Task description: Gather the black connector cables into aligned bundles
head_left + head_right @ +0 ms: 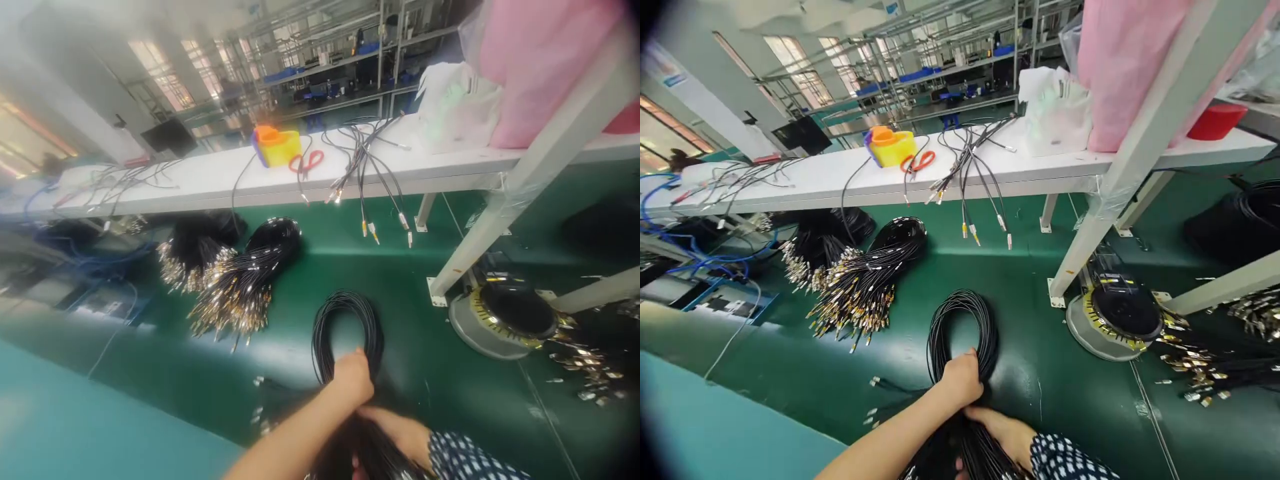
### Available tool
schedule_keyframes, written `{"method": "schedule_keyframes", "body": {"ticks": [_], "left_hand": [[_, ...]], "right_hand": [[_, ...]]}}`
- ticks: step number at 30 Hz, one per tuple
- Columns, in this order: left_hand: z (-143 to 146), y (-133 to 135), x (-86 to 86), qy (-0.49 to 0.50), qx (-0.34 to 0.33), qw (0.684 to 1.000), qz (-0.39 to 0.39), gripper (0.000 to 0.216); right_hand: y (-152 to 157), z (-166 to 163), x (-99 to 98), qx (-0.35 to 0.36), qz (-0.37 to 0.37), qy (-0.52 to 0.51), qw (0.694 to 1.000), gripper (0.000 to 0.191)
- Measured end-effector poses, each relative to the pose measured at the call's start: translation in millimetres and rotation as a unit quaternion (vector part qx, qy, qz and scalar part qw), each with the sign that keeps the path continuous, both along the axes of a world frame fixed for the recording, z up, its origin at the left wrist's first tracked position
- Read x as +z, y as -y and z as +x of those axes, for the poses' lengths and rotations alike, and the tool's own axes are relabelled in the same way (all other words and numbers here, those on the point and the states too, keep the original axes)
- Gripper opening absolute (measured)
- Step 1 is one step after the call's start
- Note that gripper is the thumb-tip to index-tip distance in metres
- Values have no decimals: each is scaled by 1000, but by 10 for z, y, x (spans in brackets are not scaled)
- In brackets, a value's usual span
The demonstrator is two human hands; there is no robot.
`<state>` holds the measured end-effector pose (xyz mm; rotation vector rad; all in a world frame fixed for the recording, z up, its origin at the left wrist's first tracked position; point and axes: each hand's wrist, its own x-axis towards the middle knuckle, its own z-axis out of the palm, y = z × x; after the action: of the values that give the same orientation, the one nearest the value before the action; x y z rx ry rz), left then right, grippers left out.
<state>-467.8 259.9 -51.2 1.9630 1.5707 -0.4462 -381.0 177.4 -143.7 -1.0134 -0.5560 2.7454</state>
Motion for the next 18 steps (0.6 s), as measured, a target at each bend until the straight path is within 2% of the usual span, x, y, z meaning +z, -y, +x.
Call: {"method": "schedule_keyframes", "body": {"ticks": [2, 4, 6, 8, 11, 13, 15, 18], "left_hand": [[24, -137, 46, -14, -18, 1000, -7, 59], [117, -289, 42, -20, -31, 999, -13, 56], [262, -403, -22, -17, -40, 999, -20, 48], [406, -440, -122, -7, -48, 998, -30, 44], [452, -378, -247, 4, -51, 997, -51, 54], [303, -306, -263, 11, -53, 997, -63, 76], [43, -231, -222, 32, -61, 997, -40, 97], [-350, -98, -124, 63, -85, 994, 28, 102]], "right_hand": [[91, 2, -20, -12, -70, 23, 997, 36], [140, -52, -11, -8, -89, 60, 994, 18], [146, -136, 19, 4, -47, 99, 994, 12], [123, -207, 54, -15, 9, 128, 992, 8], [74, -231, 98, -44, 74, 143, 986, 6], [55, -207, 111, -44, 79, 149, 985, 6], [57, -182, 109, -48, 68, 153, 985, 7], [98, -182, 98, -53, 51, 158, 985, 9]]}}
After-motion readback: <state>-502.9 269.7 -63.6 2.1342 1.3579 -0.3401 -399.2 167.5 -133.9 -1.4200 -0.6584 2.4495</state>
